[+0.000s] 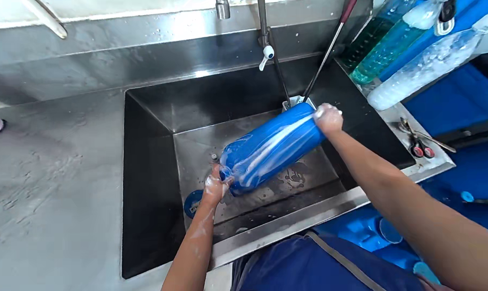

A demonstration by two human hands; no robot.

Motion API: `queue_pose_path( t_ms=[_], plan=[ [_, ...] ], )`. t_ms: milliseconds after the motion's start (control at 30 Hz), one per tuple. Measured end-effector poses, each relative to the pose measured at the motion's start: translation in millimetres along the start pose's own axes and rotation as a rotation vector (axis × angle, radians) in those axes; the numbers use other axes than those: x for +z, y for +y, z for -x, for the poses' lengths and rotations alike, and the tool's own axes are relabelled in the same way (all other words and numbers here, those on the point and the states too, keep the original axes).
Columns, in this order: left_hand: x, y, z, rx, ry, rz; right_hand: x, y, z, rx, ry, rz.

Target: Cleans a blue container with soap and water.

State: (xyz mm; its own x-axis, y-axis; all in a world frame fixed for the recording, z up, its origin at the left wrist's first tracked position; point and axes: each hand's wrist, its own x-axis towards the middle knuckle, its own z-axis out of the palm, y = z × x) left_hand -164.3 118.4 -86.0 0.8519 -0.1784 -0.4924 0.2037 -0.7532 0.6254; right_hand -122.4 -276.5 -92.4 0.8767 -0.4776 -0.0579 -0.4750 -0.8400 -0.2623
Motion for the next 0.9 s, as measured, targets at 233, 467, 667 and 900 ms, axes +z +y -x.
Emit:
queue_pose_path(
  t_ms=[233, 467, 667, 900],
  plan=[
    [8, -6, 16, 0.078, 0.073, -0.089, 55, -200, 159, -0.862, -0.355, -0.216],
    [9, 1, 11, 0.029, 0.058, -0.057, 1, -24, -58, 0.136, -0.127, -0.068],
    [15, -5, 20, 0.058, 0.117, -0.107, 66, -191, 155, -0.829, -0.264, -0.330],
    [23, -51, -23, 0.216, 0.155, 0.258, 11, -11, -65, -0.075, -0.212, -0.122]
  ],
)
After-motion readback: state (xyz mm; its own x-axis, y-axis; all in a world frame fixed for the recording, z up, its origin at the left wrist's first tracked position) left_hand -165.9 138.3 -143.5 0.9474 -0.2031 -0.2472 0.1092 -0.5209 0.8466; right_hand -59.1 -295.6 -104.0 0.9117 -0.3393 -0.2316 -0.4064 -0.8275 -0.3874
